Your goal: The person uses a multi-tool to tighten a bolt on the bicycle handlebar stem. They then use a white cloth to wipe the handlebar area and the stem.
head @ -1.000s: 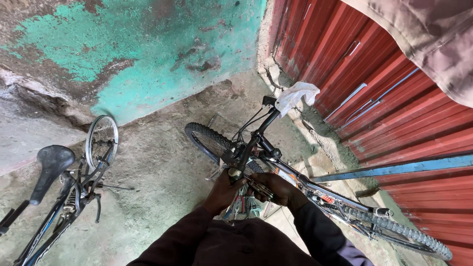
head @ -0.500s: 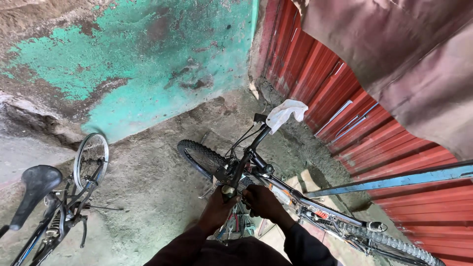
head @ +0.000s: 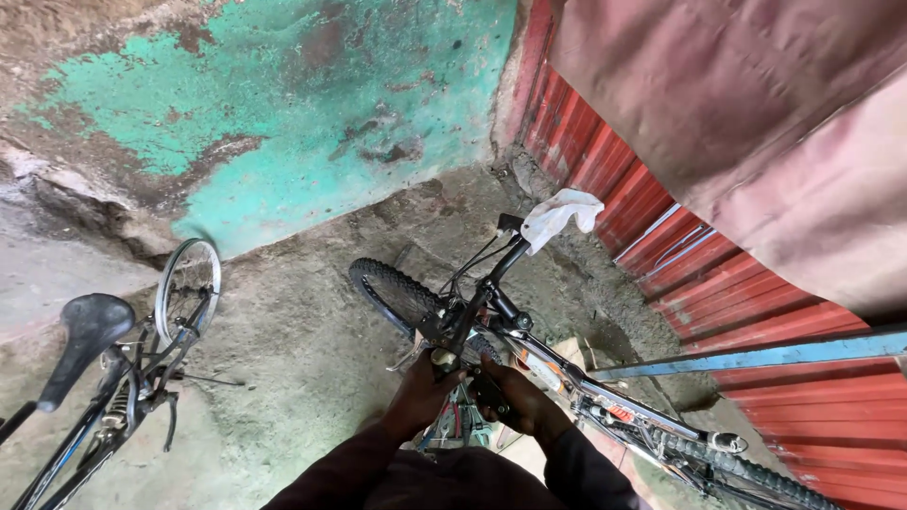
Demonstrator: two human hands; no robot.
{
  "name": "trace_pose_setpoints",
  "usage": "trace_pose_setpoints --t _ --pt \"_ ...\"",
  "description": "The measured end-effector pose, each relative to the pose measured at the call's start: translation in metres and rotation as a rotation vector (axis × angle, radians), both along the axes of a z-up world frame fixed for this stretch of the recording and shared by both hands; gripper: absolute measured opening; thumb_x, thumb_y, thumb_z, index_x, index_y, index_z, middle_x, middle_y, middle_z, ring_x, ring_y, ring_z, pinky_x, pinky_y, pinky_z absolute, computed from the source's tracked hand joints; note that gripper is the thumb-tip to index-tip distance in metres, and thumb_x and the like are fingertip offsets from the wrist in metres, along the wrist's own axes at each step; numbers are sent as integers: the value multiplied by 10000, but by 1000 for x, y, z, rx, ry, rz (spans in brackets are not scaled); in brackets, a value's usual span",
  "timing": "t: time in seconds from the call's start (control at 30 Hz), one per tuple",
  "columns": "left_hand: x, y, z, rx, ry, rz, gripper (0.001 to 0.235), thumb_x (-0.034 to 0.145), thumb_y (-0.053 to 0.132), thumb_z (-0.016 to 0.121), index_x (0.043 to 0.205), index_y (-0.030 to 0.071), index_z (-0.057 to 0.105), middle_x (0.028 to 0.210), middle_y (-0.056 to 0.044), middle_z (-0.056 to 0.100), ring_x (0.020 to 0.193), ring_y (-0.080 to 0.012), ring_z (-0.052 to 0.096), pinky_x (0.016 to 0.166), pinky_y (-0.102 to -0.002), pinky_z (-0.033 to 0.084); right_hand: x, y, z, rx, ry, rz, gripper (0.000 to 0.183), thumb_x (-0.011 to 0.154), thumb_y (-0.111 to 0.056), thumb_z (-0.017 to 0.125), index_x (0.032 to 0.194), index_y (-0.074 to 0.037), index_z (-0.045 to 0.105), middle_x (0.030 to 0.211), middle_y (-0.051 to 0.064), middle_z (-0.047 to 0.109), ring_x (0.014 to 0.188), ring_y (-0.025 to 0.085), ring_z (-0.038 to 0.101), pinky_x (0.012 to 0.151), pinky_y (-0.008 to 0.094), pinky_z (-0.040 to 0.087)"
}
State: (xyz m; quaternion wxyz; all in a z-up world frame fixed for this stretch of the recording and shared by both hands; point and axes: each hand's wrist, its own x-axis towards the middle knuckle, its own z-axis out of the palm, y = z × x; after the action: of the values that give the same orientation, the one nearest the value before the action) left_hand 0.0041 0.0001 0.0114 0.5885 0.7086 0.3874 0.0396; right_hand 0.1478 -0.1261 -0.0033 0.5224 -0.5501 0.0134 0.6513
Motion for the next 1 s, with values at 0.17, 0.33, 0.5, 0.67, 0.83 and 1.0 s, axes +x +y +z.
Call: trace_pose_setpoints --t 0.17,0.33,0.5,0.67,0.83,1.0 --pt "1 3 -28 51 -107 -33 234 910 278 725 1051 131 609 914 -16 678 847 -171 594 751 -373 473 3 -16 -34 173 -302 88 497 881 -241 782 1133 -168 361 908 57 438 621 143 439 455 279 346" --pt "2 3 -23 30 -18 -28 332 900 328 739 1131 129 607 981 -35 697 906 -201 630 789 -388 492 -4 -8 -30 -2 -629 152 589 830 -112 828 1085 -175 300 920 78 487 546 127 442 378 270 357" --pt "1 -1 -3 -17 -65 6 239 907 266 727 1079 137 622 935 -16 686 863 -173 609 773 -372 492 -13 -5 4 -134 -1569 550 196 955 -280 603 1046 -107 597 1010 133 637 835 380 679 603 506 534" --pt "-3 0 -3 -40 -77 11 349 909 274 763 1143 60 619 1001 -132 718 932 -263 675 817 -426 515 -17 -8 0 62 -2088 652 124 955 -226 564 907 -129 622 785 61 610 716 266 667 551 392 533" --pt "-6 4 -13 -41 -121 19 439 891 280 827 1168 2 631 1043 -227 743 990 -347 729 875 -481 535 11 -1 -17 -27 -1676 788 278 962 -385 539 1029 -123 605 730 148 657 735 428 732 645 566 606" --pt "-6 3 -15 -52 -151 19 418 915 233 796 1183 -24 606 1050 -241 729 997 -331 709 893 -495 522 6 -1 2 162 -326 168 308 1010 -257 626 875 21 639 575 187 621 394 224 600 320 280 454"
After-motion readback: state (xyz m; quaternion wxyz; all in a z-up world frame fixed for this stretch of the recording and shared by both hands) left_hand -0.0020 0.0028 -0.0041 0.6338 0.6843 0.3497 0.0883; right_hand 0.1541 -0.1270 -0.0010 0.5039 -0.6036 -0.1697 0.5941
